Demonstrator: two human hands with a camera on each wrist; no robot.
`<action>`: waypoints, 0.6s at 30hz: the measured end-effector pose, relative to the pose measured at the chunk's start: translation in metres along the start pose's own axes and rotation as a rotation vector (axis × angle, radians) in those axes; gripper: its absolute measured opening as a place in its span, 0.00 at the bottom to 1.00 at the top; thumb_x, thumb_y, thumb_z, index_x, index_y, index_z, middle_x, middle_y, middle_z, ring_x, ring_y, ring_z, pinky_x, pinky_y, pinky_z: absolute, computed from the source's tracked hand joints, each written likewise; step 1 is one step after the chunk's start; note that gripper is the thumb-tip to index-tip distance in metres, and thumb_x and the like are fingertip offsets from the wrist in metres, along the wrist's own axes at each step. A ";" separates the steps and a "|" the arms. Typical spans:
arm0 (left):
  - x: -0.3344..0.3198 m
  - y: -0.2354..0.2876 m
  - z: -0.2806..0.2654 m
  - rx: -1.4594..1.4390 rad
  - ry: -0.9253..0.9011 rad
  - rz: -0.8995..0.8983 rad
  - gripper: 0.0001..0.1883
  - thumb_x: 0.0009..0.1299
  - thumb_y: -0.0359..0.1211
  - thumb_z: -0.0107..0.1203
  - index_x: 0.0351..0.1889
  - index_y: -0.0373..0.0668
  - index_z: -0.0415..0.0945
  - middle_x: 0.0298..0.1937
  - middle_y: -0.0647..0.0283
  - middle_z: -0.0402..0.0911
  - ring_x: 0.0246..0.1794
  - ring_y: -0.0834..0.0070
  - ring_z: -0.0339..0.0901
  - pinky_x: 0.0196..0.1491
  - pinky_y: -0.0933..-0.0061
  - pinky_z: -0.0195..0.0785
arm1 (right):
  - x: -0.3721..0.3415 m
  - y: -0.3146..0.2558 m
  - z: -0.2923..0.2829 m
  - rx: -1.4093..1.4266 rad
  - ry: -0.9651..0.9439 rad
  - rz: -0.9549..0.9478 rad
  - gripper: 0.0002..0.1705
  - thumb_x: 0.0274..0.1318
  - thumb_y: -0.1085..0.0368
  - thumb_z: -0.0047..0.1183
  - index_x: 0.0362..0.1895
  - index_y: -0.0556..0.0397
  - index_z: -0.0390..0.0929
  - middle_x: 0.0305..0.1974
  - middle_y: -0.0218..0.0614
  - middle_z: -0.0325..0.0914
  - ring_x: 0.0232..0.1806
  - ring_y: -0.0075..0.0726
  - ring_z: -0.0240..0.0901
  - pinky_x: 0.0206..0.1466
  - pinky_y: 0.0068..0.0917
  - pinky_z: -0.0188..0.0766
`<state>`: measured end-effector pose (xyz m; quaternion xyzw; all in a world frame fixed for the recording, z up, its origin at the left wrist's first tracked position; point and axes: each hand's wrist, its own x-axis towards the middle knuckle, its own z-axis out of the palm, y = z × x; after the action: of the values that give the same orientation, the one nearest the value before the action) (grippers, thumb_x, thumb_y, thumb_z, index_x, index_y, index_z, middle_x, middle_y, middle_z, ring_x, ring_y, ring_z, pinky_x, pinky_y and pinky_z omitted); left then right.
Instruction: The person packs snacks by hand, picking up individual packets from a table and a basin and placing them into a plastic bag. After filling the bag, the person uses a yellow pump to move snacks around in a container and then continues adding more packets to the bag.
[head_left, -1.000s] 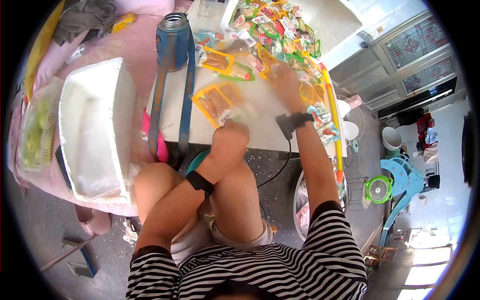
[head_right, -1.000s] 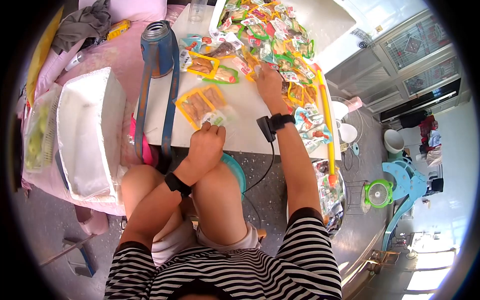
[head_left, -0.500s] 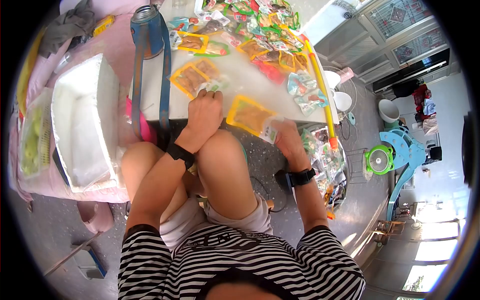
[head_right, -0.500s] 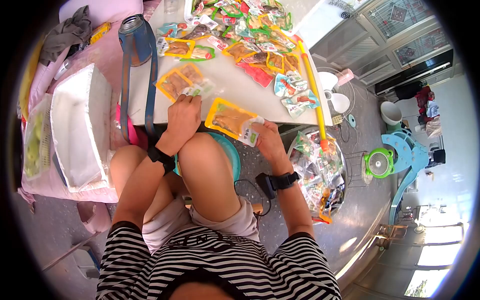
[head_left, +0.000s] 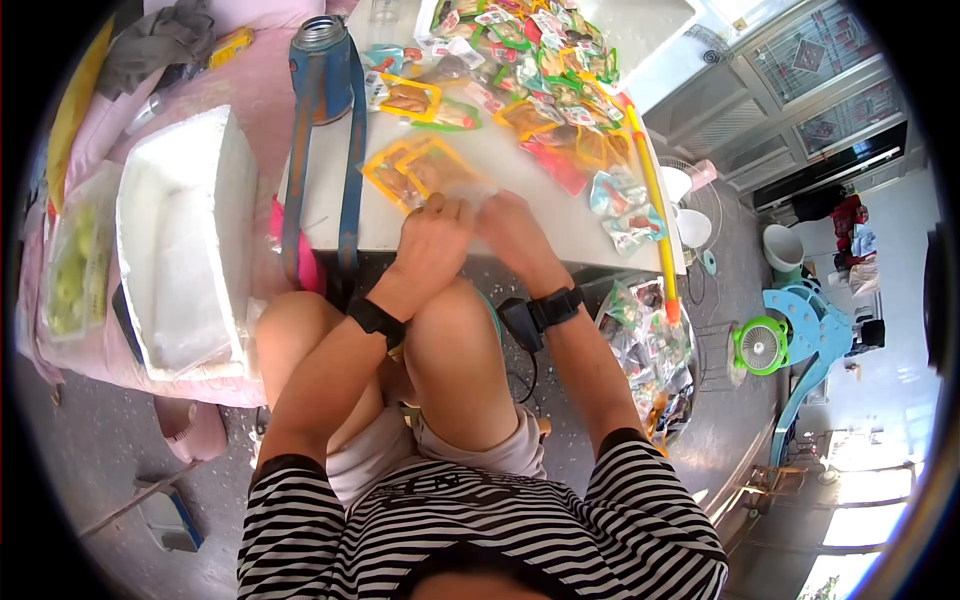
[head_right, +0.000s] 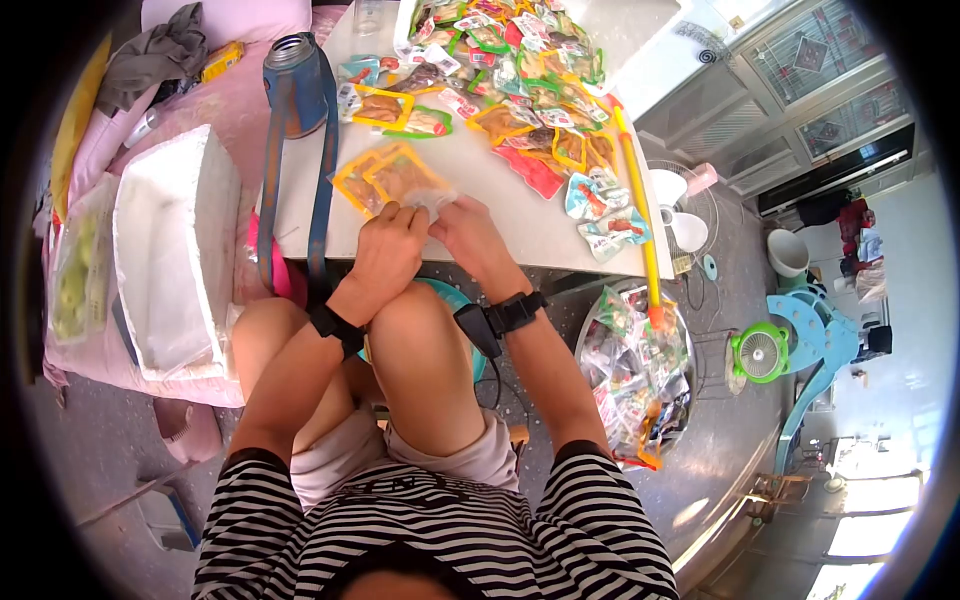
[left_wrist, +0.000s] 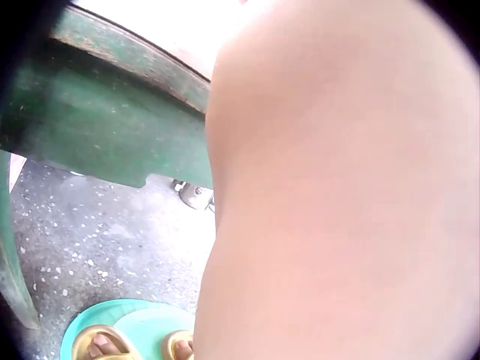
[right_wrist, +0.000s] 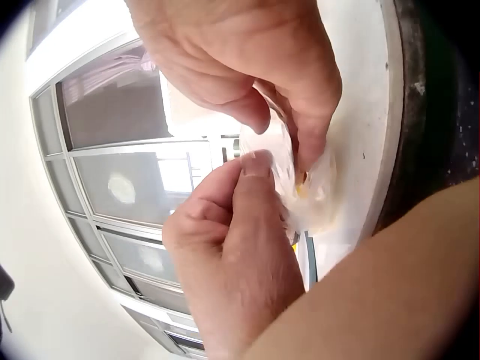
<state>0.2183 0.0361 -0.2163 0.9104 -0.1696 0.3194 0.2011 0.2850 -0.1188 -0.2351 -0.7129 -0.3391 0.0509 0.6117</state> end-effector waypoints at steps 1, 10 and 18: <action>-0.001 0.000 0.000 -0.008 0.016 0.002 0.11 0.49 0.22 0.51 0.33 0.35 0.72 0.28 0.55 0.74 0.32 0.58 0.74 0.31 0.62 0.71 | 0.006 -0.021 -0.001 -0.159 -0.072 -0.008 0.14 0.59 0.68 0.46 0.45 0.66 0.72 0.39 0.43 0.77 0.41 0.36 0.77 0.42 0.30 0.77; 0.000 0.002 -0.003 -0.022 -0.008 -0.010 0.10 0.48 0.22 0.51 0.30 0.36 0.71 0.26 0.55 0.73 0.32 0.59 0.73 0.31 0.63 0.71 | -0.005 0.010 -0.006 -0.112 0.053 0.252 0.07 0.59 0.72 0.46 0.37 0.63 0.74 0.36 0.46 0.76 0.32 0.40 0.77 0.36 0.32 0.79; -0.002 -0.003 -0.003 0.043 0.001 -0.008 0.10 0.48 0.23 0.52 0.30 0.36 0.72 0.28 0.56 0.74 0.33 0.59 0.74 0.31 0.63 0.71 | 0.016 -0.020 0.011 -0.054 0.101 0.049 0.10 0.58 0.69 0.49 0.41 0.63 0.75 0.35 0.44 0.77 0.34 0.41 0.79 0.36 0.32 0.78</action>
<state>0.2162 0.0402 -0.2160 0.9151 -0.1589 0.3225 0.1829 0.2838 -0.1004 -0.2137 -0.7389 -0.2913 0.0209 0.6072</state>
